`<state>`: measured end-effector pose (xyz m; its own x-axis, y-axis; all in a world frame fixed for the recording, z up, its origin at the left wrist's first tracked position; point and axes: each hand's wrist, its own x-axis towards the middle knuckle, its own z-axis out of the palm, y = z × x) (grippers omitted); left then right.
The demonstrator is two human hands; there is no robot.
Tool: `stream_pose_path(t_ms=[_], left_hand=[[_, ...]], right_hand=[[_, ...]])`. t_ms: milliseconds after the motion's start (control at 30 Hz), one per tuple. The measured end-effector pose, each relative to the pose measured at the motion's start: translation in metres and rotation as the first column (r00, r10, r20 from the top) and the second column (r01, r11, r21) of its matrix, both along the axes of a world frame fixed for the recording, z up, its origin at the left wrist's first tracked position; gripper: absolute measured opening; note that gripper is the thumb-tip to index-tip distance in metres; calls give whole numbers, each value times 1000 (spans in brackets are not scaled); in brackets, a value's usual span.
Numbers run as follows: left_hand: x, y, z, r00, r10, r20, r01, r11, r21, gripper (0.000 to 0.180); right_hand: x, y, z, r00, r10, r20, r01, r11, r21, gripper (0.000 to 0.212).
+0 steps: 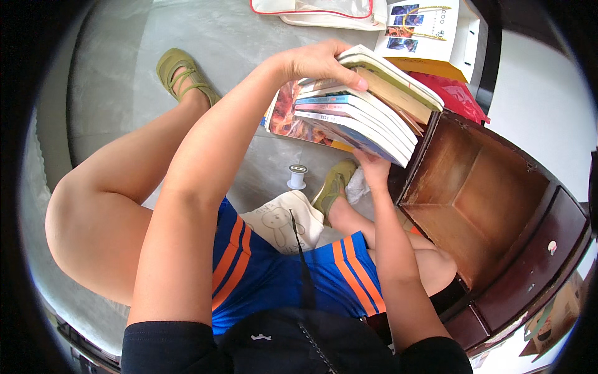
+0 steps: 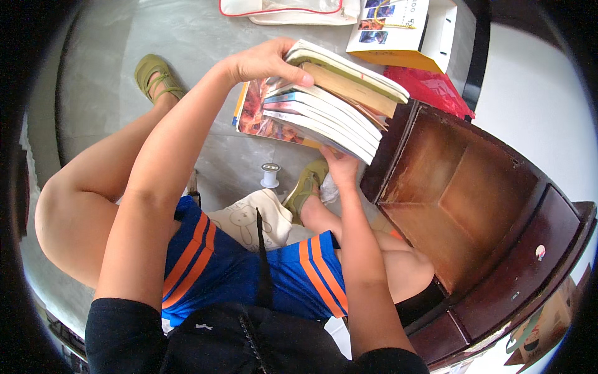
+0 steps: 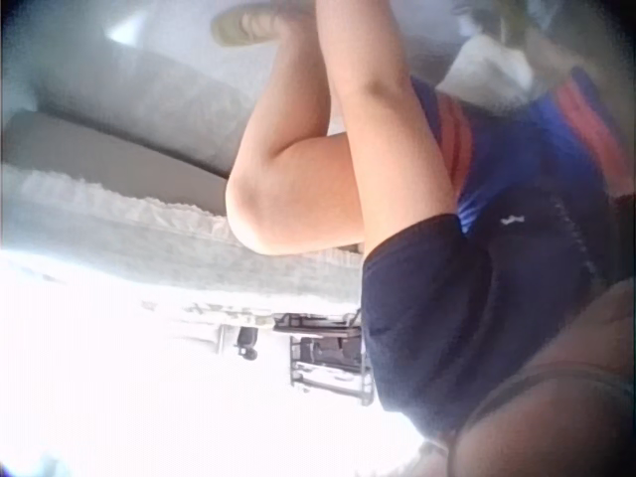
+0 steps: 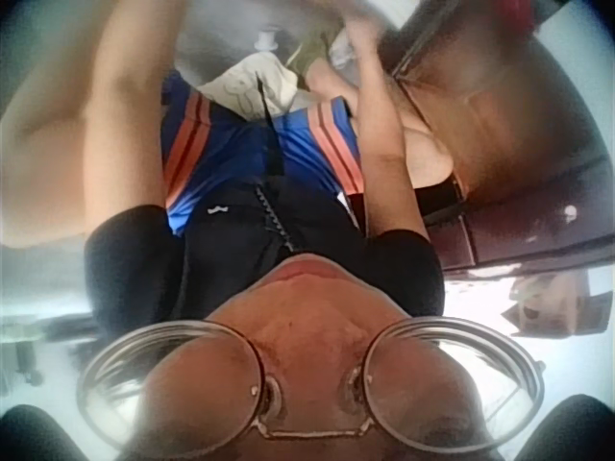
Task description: The person removes items from a drawer and a cabinet shelf, wipes the interior of the shelf with a white cloth, and organizes a stack of books on the floor.
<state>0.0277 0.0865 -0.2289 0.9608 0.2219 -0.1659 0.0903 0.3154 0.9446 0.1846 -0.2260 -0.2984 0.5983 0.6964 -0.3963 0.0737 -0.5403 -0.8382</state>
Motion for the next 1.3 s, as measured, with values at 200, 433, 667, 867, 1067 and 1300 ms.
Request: stream_pose_path(t_ms=[200, 433, 667, 867, 1067, 1300], left_hand=[[-3, 1, -16, 997, 82, -10, -81, 991, 105, 38], [-1, -7, -8, 993, 106, 47, -115, 951, 287, 38], [7, -37, -67, 953, 302, -21, -275, 892, 358, 37], [0, -27, -56, 974, 212, -83, -222, 967, -127, 37], [-24, -27, -65, 952, 231, -200, -302, 811, -500, 47], [-46, -42, -155, 827, 318, -464, -393, 916, -73, 54]], right_hand=[[-37, 5, 20, 975, 114, 189, -69, 971, -228, 45], [-33, -17, -16, 817, 361, 449, -356, 929, -100, 47], [-33, -7, -16, 868, 325, 376, -294, 946, -139, 40], [-42, 23, 71, 958, 288, 5, -252, 844, -474, 45], [-29, -6, 174, 797, 3, -604, -85, 991, -106, 41], [28, -46, 179, 937, 136, -323, -222, 942, -250, 47]])
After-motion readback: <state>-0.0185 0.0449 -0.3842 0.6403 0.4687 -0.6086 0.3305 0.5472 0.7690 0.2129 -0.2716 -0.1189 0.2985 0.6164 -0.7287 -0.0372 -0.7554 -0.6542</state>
